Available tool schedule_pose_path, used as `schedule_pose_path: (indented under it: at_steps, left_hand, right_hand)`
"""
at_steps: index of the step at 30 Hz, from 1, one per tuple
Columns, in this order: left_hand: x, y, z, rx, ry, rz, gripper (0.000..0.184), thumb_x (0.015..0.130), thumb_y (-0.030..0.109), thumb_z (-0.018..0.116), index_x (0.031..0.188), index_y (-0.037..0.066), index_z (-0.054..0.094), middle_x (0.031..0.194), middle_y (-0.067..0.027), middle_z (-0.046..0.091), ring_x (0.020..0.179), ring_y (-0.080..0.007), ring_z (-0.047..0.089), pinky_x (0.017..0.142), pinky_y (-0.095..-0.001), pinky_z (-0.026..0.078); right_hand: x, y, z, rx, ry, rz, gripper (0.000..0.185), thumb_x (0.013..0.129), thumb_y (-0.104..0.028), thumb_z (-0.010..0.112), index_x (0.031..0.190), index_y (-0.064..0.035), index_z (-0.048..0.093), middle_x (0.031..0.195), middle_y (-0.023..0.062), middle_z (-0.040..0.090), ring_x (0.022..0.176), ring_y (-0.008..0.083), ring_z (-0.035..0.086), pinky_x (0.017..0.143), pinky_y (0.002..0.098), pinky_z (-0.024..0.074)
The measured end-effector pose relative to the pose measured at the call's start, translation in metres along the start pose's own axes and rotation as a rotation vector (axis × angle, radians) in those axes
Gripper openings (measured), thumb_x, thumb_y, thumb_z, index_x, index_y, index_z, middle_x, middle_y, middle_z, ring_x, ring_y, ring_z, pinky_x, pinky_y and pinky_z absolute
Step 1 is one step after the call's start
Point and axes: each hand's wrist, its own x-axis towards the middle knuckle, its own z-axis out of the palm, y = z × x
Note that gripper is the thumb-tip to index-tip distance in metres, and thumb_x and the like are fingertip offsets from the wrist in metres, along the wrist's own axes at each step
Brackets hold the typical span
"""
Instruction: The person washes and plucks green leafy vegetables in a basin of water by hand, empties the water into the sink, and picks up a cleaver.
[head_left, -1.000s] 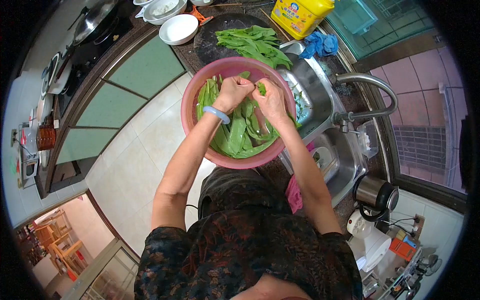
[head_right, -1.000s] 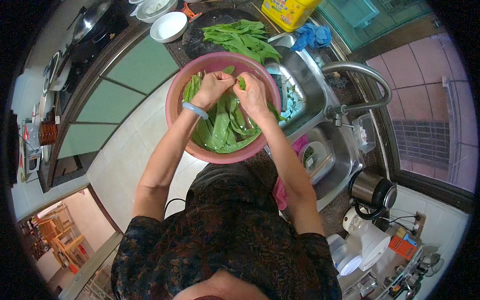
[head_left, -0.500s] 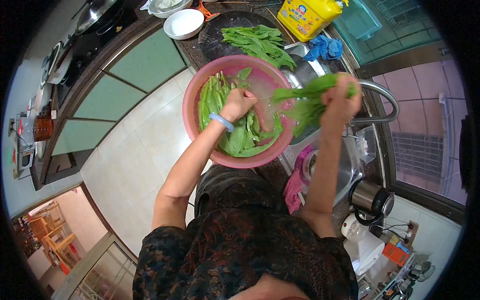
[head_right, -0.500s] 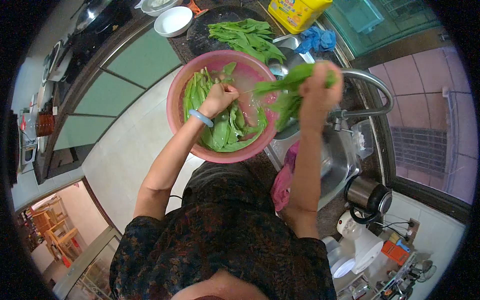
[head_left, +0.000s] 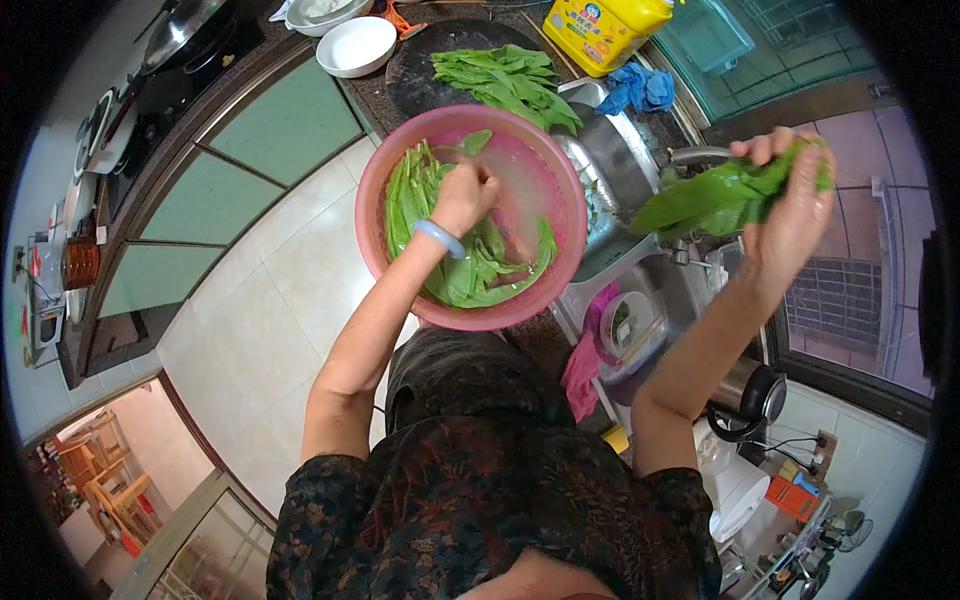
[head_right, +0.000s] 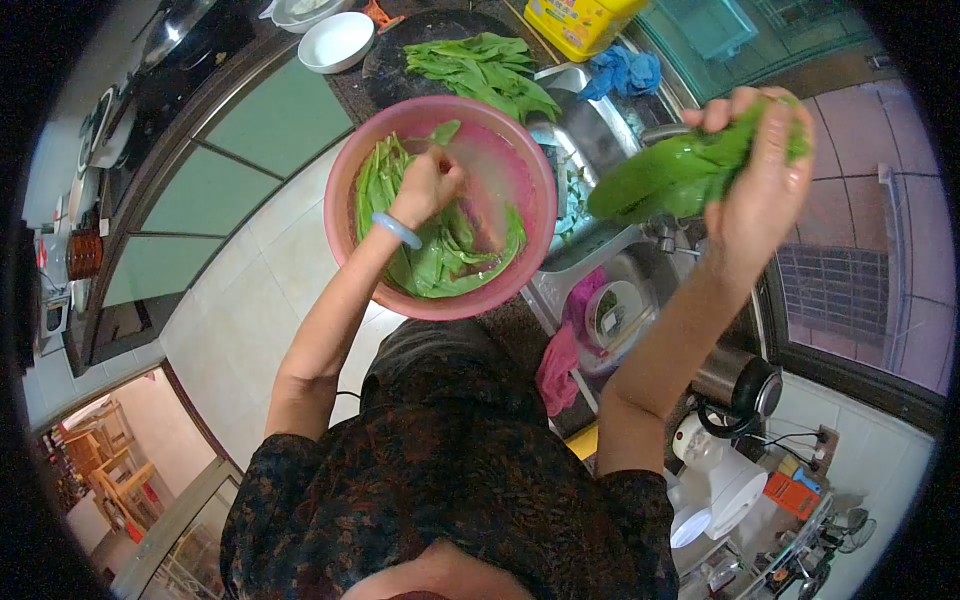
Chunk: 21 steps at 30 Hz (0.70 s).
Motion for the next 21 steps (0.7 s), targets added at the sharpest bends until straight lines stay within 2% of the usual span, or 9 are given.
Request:
schedule_pose_path:
  at_steps: [2, 7, 8, 9, 11, 12, 16, 18, 21]
  left_hand:
    - [0.008, 0.026, -0.003, -0.105, -0.029, 0.030, 0.022, 0.083, 0.021, 0.060, 0.087, -0.001, 0.063, 0.077, -0.0195, 0.067, 0.071, -0.0323, 0.067, 0.069, -0.0397, 0.052]
    - [0.022, 0.121, 0.013, -0.288, 0.002, 0.281, 0.023, 0.085, 0.023, 0.067, 0.086, 0.000, 0.065, 0.074, -0.0135, 0.067, 0.071, -0.0262, 0.065, 0.066, -0.0367, 0.051]
    - [0.023, 0.139, 0.007, -0.382, -0.230, 0.281, 0.028, 0.085, 0.024, 0.070, 0.099, 0.000, 0.064, 0.090, -0.0147, 0.067, 0.081, -0.0290, 0.065, 0.074, -0.0380, 0.051]
    - [0.025, 0.140, 0.016, -0.385, -0.231, 0.281, 0.028, 0.085, 0.024, 0.070, 0.099, 0.000, 0.064, 0.090, -0.0147, 0.067, 0.081, -0.0290, 0.065, 0.074, -0.0380, 0.051]
    - [0.029, 0.133, 0.033, -0.229, 0.175, 0.812, 0.045, 0.082, 0.024, 0.073, 0.117, 0.000, 0.058, 0.113, -0.0203, 0.061, 0.093, -0.0345, 0.061, 0.083, -0.0396, 0.049]
    - [0.024, 0.121, 0.022, -0.101, -0.049, 0.686, 0.060, 0.079, 0.024, 0.076, 0.127, -0.001, 0.051, 0.129, -0.0243, 0.048, 0.106, -0.0396, 0.055, 0.089, -0.0416, 0.046]
    - [-0.020, 0.079, 0.021, 0.285, -0.351, 0.098, 0.051, 0.079, 0.032, 0.075, 0.115, 0.000, 0.059, 0.095, -0.0269, 0.064, 0.089, -0.0426, 0.062, 0.078, -0.0475, 0.048]
    - [-0.050, 0.052, 0.038, 0.202, -0.395, 0.158, 0.034, 0.080, 0.030, 0.073, 0.087, -0.002, 0.066, 0.083, -0.0260, 0.065, 0.083, -0.0409, 0.064, 0.074, -0.0475, 0.049]
    - [-0.063, 0.011, 0.065, 0.119, -0.467, 0.158, 0.027, 0.082, 0.023, 0.070, 0.091, -0.002, 0.066, 0.083, -0.0246, 0.066, 0.080, -0.0399, 0.064, 0.073, -0.0453, 0.049]
  right_hand:
    - [-0.007, 0.011, 0.014, -0.062, 0.096, 0.083, 0.019, 0.097, -0.020, 0.056, 0.102, -0.0021, 0.054, 0.086, 0.0104, 0.057, 0.068, 0.0149, 0.055, 0.054, 0.0315, 0.0523]
    - [-0.005, 0.009, 0.028, -0.130, 0.112, 0.048, 0.020, 0.097, -0.021, 0.057, 0.102, -0.0021, 0.056, 0.087, 0.0076, 0.058, 0.064, 0.0096, 0.052, 0.048, 0.0232, 0.0413]
    - [-0.005, 0.007, 0.032, -0.196, 0.107, 0.026, 0.020, 0.096, -0.022, 0.060, 0.101, -0.0029, 0.058, 0.086, 0.0057, 0.059, 0.064, 0.0083, 0.052, 0.049, 0.0219, 0.0413]
    - [-0.004, 0.006, 0.034, -0.262, 0.103, 0.002, 0.020, 0.094, -0.023, 0.063, 0.100, -0.0037, 0.059, 0.085, 0.0039, 0.059, 0.064, 0.0069, 0.051, 0.049, 0.0207, 0.0413]
    - [-0.005, 0.009, 0.034, -0.365, 0.099, 0.049, 0.021, 0.092, -0.024, 0.066, 0.101, -0.0055, 0.061, 0.085, 0.0022, 0.060, 0.065, 0.0054, 0.051, 0.049, 0.0194, 0.0406]
    - [-0.006, 0.012, 0.034, -0.463, 0.094, 0.094, 0.022, 0.089, -0.025, 0.069, 0.101, -0.0073, 0.062, 0.086, 0.0004, 0.061, 0.065, 0.0039, 0.051, 0.049, 0.0181, 0.0399]
    - [-0.016, 0.048, 0.034, -0.662, -0.138, 0.237, 0.021, 0.087, -0.021, 0.068, 0.104, -0.0098, 0.065, 0.094, 0.0020, 0.066, 0.079, 0.0127, 0.060, 0.074, 0.0289, 0.0495]
    - [-0.028, 0.084, 0.039, -0.749, -0.312, 0.340, 0.024, 0.089, -0.024, 0.063, 0.106, -0.0076, 0.064, 0.094, 0.0099, 0.068, 0.084, 0.0201, 0.065, 0.080, 0.0341, 0.0499]
    - [-0.060, 0.167, 0.050, -0.888, -0.497, 0.415, 0.027, 0.092, -0.026, 0.057, 0.109, -0.0072, 0.062, 0.098, 0.0214, 0.067, 0.094, 0.0367, 0.065, 0.082, 0.0432, 0.0496]
